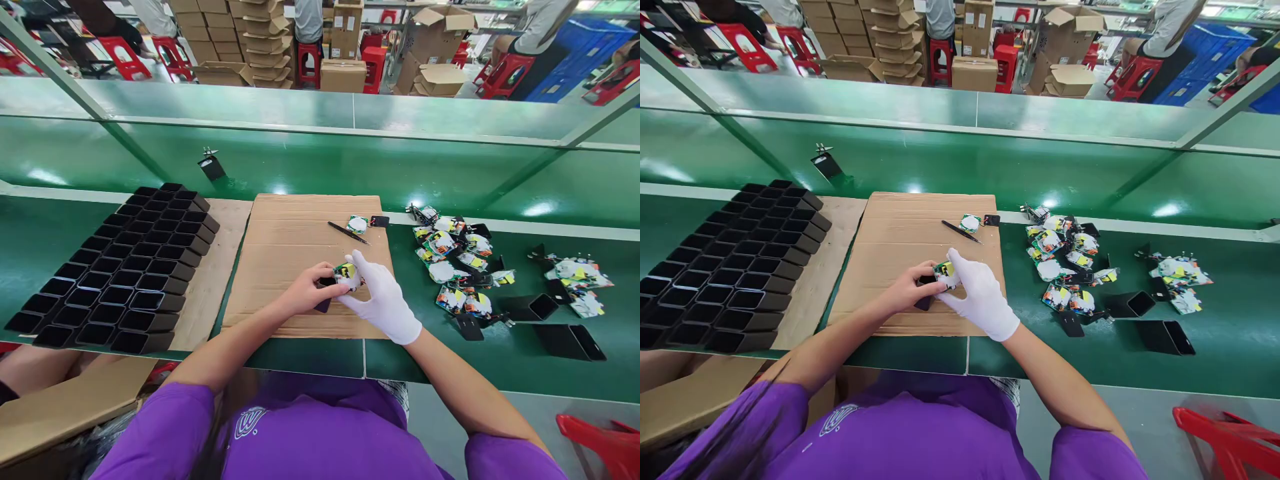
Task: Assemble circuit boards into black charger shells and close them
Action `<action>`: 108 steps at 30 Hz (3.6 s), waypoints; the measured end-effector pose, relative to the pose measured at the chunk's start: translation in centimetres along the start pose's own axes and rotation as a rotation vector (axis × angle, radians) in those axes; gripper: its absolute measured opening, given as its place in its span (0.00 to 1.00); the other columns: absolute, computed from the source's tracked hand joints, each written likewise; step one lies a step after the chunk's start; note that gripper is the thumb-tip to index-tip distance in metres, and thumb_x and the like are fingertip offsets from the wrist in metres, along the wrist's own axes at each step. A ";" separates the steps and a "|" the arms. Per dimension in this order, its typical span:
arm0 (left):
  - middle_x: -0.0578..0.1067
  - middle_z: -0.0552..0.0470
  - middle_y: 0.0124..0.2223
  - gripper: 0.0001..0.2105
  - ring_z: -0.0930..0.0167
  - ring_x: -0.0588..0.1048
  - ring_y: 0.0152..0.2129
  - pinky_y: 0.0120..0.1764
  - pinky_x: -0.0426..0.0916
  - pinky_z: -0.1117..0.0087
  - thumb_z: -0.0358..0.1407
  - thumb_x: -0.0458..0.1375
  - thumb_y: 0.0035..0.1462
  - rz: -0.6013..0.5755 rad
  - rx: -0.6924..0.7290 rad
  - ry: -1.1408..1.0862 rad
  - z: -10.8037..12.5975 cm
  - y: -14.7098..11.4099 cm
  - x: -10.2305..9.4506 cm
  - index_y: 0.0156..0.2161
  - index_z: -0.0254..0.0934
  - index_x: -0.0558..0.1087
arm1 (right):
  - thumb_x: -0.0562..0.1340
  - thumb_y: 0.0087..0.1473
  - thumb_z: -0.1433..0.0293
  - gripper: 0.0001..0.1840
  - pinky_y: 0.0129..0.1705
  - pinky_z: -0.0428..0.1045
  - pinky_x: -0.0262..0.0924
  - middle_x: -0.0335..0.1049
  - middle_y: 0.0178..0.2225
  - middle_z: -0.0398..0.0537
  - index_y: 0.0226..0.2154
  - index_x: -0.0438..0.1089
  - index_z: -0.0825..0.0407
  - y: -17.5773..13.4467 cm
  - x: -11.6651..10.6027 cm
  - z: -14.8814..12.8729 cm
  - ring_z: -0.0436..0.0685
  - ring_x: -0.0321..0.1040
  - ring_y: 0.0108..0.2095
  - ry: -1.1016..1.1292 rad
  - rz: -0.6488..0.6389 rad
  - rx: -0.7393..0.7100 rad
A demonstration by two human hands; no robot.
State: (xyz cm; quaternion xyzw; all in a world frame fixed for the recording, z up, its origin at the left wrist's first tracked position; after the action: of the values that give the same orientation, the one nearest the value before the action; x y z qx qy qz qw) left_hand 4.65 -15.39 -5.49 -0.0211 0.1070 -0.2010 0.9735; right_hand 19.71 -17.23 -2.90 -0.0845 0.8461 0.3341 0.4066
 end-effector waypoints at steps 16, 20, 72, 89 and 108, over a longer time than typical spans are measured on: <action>0.78 0.49 0.41 0.11 0.70 0.76 0.35 0.43 0.66 0.66 0.38 0.61 0.56 0.561 0.789 0.992 1.9 -2.0 -0.9 0.44 0.45 0.80 | 0.68 0.49 0.49 0.24 0.48 0.56 0.72 0.76 0.48 0.47 0.43 0.74 0.45 -0.5 3.8 1.1 0.61 0.73 0.49 1.250 -0.040 0.775; 0.77 0.48 0.41 0.11 0.70 0.77 0.36 0.43 0.67 0.67 0.38 0.61 0.57 0.547 0.828 0.960 2.3 -2.2 -0.5 0.45 0.44 0.79 | 0.72 0.40 0.49 0.30 0.48 0.55 0.70 0.76 0.46 0.47 0.43 0.74 0.45 -1.1 4.3 1.6 0.61 0.71 0.48 1.308 0.098 0.856; 0.76 0.45 0.46 0.34 0.65 0.78 0.39 0.39 0.71 0.69 0.37 0.73 0.38 0.072 0.395 0.397 0.1 -1.3 0.3 0.50 0.38 0.61 | 0.75 0.44 0.61 0.29 0.51 0.59 0.69 0.75 0.46 0.51 0.48 0.70 0.47 -1.0 -0.4 -0.8 0.62 0.74 0.47 0.418 0.028 0.259; 0.78 0.49 0.44 0.30 0.66 0.79 0.38 0.38 0.72 0.71 0.35 0.71 0.39 0.045 0.416 0.452 0.5 -1.2 -0.2 0.48 0.39 0.64 | 0.73 0.47 0.62 0.28 0.49 0.57 0.71 0.75 0.48 0.50 0.51 0.69 0.43 -1.2 -0.2 -0.8 0.63 0.75 0.47 0.329 0.002 0.213; 0.78 0.48 0.46 0.29 0.66 0.79 0.41 0.41 0.73 0.71 0.39 0.71 0.43 0.040 0.587 0.402 1.3 -1.6 -0.4 0.50 0.40 0.65 | 0.71 0.48 0.63 0.21 0.42 0.53 0.73 0.77 0.43 0.47 0.47 0.72 0.42 -0.9 -1.0 -1.3 0.61 0.77 0.40 0.284 -0.024 0.188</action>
State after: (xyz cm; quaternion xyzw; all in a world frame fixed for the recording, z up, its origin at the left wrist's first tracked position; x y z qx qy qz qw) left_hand 3.94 -16.67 -4.05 0.3015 0.2346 -0.2042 0.9013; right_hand 19.87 -18.89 -2.05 -0.1027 0.9215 0.2334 0.2930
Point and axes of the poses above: each hand's wrist, its own y-axis towards the middle knuckle, its own x-axis out of the palm, z = x × y, the point moved 5 cm from there along y, towards the middle knuckle
